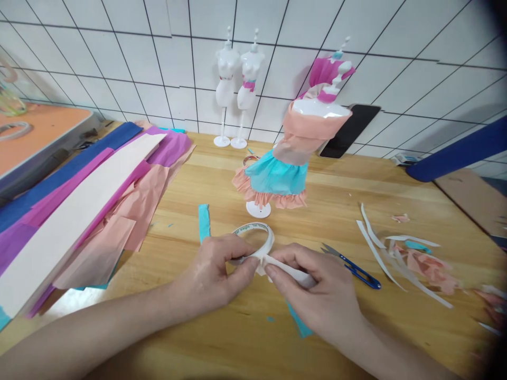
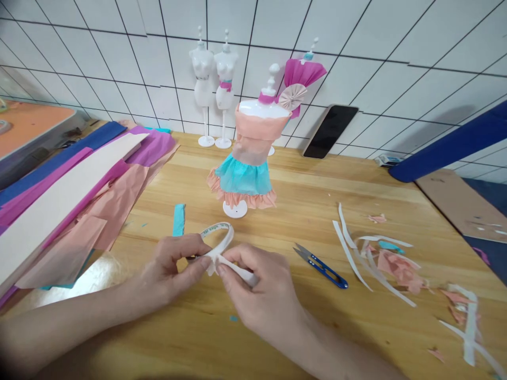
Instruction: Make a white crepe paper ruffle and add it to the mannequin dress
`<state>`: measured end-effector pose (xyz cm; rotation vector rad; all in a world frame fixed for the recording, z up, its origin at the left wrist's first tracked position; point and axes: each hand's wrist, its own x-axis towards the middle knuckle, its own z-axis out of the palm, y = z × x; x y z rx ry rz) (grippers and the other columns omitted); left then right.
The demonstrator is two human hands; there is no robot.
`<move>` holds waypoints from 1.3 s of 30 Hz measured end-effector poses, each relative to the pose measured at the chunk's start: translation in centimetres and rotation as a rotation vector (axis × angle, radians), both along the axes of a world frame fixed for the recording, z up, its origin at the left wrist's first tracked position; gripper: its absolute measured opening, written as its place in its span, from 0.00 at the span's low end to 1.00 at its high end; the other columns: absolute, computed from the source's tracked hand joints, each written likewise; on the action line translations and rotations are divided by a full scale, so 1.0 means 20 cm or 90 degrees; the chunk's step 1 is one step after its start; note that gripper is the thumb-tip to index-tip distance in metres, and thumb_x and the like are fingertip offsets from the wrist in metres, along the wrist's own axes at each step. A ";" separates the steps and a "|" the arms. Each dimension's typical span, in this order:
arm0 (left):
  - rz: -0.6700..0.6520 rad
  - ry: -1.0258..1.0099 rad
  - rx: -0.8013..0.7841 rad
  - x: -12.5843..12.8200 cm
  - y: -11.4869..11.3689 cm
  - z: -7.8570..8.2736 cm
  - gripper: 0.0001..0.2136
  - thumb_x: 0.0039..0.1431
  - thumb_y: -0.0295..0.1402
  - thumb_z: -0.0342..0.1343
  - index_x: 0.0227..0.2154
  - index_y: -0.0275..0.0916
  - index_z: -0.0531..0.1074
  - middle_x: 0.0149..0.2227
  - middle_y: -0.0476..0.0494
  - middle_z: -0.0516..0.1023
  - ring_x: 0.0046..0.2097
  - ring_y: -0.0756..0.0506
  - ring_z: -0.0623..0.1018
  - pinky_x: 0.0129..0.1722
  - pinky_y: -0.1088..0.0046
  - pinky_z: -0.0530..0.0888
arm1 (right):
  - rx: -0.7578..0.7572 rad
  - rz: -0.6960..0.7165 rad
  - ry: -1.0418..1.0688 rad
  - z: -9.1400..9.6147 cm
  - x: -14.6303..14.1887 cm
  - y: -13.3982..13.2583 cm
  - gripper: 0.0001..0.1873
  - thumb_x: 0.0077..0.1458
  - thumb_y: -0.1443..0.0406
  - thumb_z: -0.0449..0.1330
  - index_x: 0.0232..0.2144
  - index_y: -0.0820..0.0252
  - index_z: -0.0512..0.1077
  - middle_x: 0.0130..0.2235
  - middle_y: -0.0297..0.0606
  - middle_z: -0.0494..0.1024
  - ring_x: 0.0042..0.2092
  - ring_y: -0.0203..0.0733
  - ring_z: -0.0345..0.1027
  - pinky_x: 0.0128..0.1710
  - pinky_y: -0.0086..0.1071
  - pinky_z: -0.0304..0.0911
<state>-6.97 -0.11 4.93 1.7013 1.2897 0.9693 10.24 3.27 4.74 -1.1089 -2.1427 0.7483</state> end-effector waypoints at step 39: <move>-0.003 0.066 0.113 0.03 -0.03 -0.04 0.13 0.60 0.27 0.45 0.20 0.35 0.65 0.20 0.50 0.63 0.26 0.52 0.64 0.26 0.75 0.61 | 0.304 0.129 -0.093 -0.02 0.01 -0.01 0.11 0.51 0.75 0.54 0.24 0.56 0.66 0.16 0.29 0.62 0.17 0.34 0.54 0.19 0.30 0.51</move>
